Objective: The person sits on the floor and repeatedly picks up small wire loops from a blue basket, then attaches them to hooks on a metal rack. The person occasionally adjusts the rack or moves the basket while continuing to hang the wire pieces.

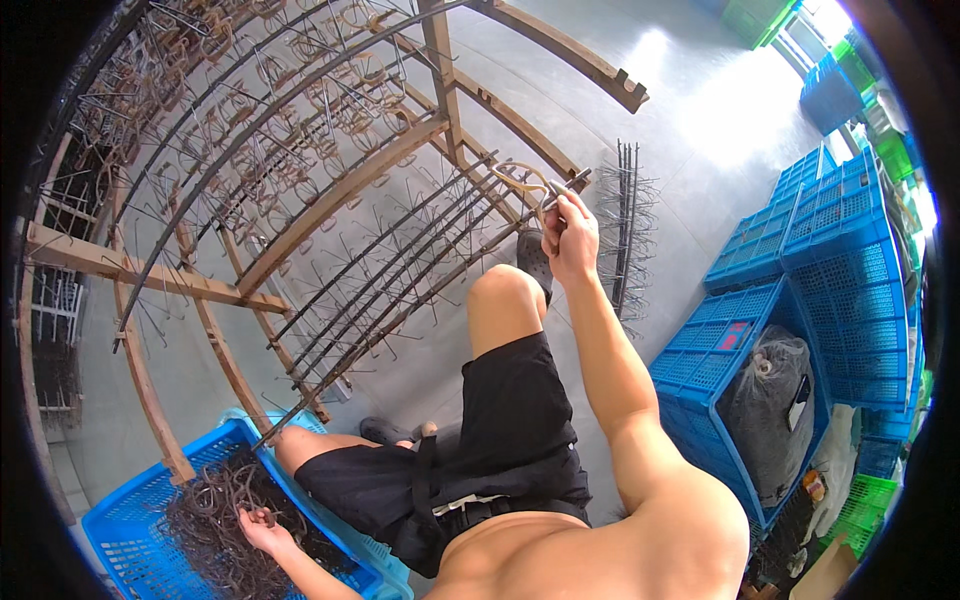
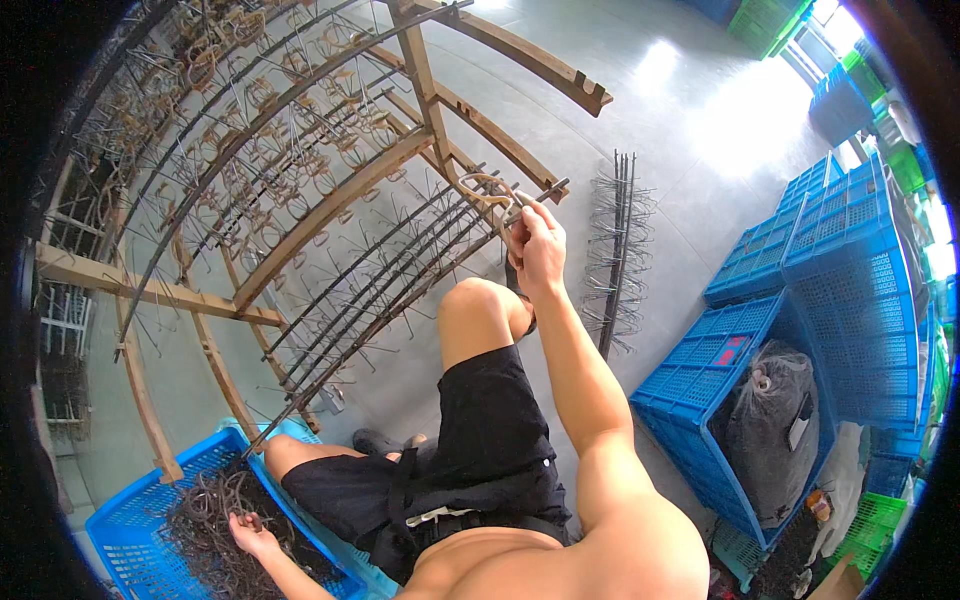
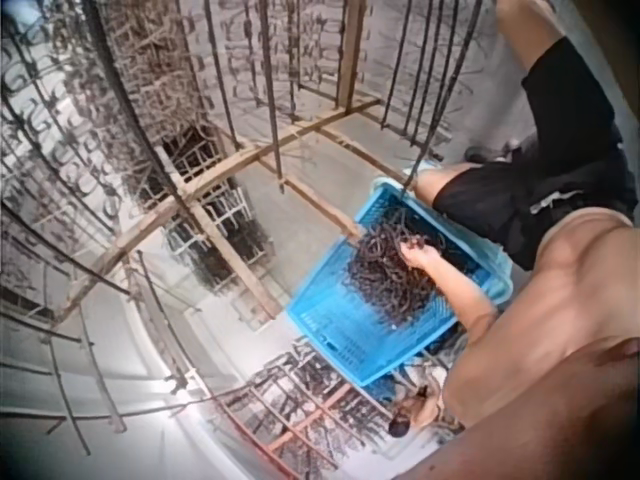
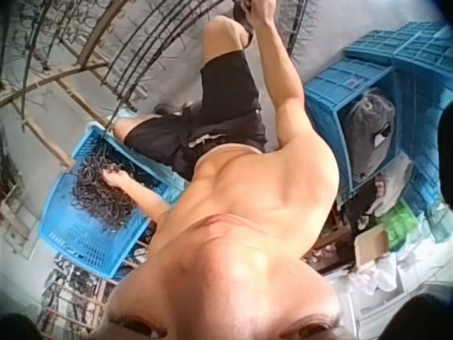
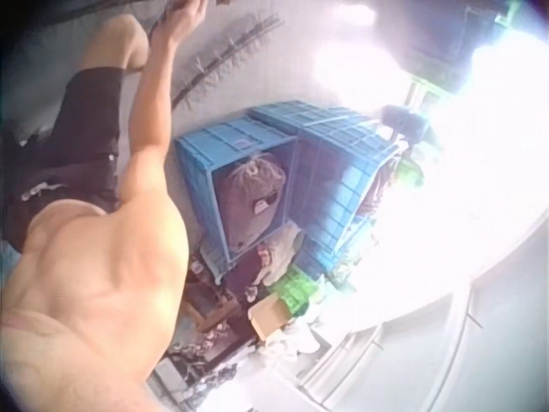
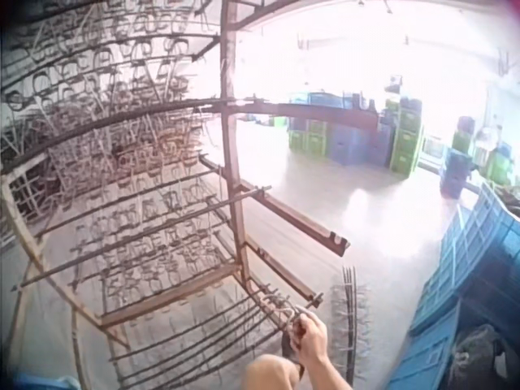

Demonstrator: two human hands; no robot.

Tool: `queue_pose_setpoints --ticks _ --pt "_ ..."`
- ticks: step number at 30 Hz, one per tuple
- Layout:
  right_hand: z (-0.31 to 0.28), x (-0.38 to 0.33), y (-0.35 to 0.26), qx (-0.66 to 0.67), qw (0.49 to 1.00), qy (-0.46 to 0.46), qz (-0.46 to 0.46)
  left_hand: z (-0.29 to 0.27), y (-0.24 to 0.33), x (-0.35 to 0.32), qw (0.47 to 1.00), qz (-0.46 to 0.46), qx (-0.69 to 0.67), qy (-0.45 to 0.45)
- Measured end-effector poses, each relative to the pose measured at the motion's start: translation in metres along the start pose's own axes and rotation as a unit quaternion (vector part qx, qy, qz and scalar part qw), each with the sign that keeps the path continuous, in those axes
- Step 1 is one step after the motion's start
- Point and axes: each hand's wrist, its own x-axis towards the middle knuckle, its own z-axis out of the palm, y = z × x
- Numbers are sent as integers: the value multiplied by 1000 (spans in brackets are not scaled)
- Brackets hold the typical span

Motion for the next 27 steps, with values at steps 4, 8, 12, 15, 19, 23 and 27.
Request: queue_pose_setpoints --ticks 4,8,12,15,19,23,27 --pt "5 -3 -2 0 1000 18 -5 9 2 -23 999 42 18 -8" --pt "2 -2 1 -12 1000 4 -20 17 14 -45 995 81 43 -31" --pt "4 -1 8 -27 999 5 -26 5 18 -40 996 39 9 -83" --pt "8 -6 9 -71 996 -16 -52 3 24 -56 987 1 -58 -148" --pt "6 -9 14 -225 967 -29 -119 -15 22 -55 946 -69 -163 -271" --pt "1 -1 14 -344 916 -44 -199 -8 25 -71 897 -97 -241 -359" --pt "-9 9 16 -319 930 -34 -177 23 33 -104 844 -88 -204 -489"
